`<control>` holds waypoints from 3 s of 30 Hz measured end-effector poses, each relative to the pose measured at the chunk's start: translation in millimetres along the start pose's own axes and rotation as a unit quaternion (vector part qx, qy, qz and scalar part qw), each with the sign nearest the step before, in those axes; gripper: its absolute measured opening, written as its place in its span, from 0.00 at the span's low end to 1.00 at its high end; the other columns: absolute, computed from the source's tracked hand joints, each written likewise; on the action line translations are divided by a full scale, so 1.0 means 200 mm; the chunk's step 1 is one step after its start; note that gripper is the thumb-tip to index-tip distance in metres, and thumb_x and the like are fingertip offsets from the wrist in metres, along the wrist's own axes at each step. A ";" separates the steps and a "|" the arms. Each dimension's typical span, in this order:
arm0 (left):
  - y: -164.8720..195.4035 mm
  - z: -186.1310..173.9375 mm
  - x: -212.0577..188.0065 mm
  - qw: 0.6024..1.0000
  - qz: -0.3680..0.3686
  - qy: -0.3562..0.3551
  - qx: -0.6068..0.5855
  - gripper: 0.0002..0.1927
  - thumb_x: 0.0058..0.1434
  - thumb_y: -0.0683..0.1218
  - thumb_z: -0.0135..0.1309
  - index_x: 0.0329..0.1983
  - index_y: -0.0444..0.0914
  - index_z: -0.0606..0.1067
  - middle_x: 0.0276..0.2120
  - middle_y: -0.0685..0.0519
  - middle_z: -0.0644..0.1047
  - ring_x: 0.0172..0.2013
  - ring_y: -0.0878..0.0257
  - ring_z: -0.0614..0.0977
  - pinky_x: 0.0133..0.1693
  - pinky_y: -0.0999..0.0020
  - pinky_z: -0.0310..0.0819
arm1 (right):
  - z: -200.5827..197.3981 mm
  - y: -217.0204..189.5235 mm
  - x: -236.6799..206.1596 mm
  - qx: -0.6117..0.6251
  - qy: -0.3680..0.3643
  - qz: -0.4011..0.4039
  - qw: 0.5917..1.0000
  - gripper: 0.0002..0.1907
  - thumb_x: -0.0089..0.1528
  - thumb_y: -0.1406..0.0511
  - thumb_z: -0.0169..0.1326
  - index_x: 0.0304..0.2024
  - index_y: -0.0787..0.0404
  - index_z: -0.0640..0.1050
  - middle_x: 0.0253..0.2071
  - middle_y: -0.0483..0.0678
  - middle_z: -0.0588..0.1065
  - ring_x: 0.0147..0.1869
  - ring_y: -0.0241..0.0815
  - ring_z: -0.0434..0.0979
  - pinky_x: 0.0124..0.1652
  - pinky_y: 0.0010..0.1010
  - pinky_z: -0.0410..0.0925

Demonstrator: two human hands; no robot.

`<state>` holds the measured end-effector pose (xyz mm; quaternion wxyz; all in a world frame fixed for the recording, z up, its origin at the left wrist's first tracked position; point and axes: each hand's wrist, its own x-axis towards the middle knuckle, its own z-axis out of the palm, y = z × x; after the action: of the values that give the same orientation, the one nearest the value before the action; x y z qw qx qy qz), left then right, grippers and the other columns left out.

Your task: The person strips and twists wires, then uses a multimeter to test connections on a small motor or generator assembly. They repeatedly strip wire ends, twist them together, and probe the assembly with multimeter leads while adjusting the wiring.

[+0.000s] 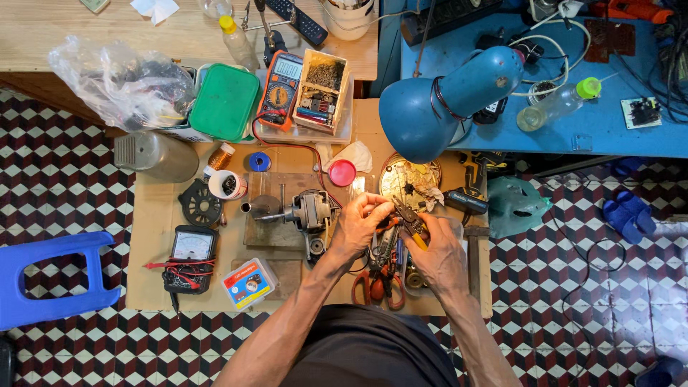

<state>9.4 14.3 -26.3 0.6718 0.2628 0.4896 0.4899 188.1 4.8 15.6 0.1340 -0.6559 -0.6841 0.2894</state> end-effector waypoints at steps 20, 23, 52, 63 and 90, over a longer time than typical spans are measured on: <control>-0.12 0.02 0.23 0.979 0.070 0.006 0.194 0.13 0.70 0.49 0.51 0.49 0.35 0.72 0.39 0.47 0.80 0.35 0.64 0.82 0.35 0.70 0.80 | -0.04 0.05 0.02 -0.123 0.045 0.009 0.991 0.32 0.56 0.57 0.63 0.60 0.62 0.74 0.41 0.52 0.74 0.44 0.46 0.76 0.45 0.39 0.70; -0.16 0.02 0.24 0.995 -0.007 0.001 0.102 0.14 0.68 0.49 0.54 0.49 0.34 0.73 0.36 0.48 0.81 0.34 0.65 0.83 0.34 0.71 0.80 | -0.08 0.03 0.01 -0.035 0.008 0.077 0.996 0.28 0.59 0.53 0.60 0.57 0.60 0.75 0.43 0.51 0.75 0.43 0.45 0.78 0.44 0.39 0.72; -0.08 -0.01 0.12 0.999 0.044 -0.017 0.025 0.10 0.71 0.45 0.52 0.49 0.33 0.73 0.40 0.49 0.80 0.36 0.67 0.83 0.37 0.74 0.82 | -0.01 0.04 0.04 0.026 -0.023 -0.015 0.999 0.28 0.59 0.52 0.62 0.56 0.61 0.76 0.36 0.45 0.73 0.35 0.40 0.74 0.39 0.37 0.71; -0.06 0.01 0.10 0.999 0.032 -0.012 0.003 0.10 0.69 0.44 0.53 0.48 0.33 0.74 0.39 0.50 0.80 0.35 0.68 0.83 0.37 0.74 0.82 | 0.00 0.04 0.04 0.014 -0.003 -0.035 0.999 0.23 0.60 0.54 0.62 0.50 0.61 0.77 0.37 0.46 0.76 0.38 0.40 0.78 0.39 0.36 0.71; -0.07 0.00 0.11 0.997 0.007 0.016 0.072 0.12 0.66 0.46 0.56 0.47 0.34 0.75 0.39 0.50 0.82 0.33 0.68 0.84 0.34 0.75 0.80 | -0.01 0.03 0.05 0.001 0.047 -0.084 0.995 0.13 0.62 0.58 0.60 0.43 0.59 0.77 0.36 0.46 0.79 0.36 0.42 0.80 0.34 0.37 0.72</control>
<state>16.5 28.4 -46.9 0.6397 0.3062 0.5327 0.4618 192.7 15.2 12.1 0.1902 -0.6089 -0.7294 0.2470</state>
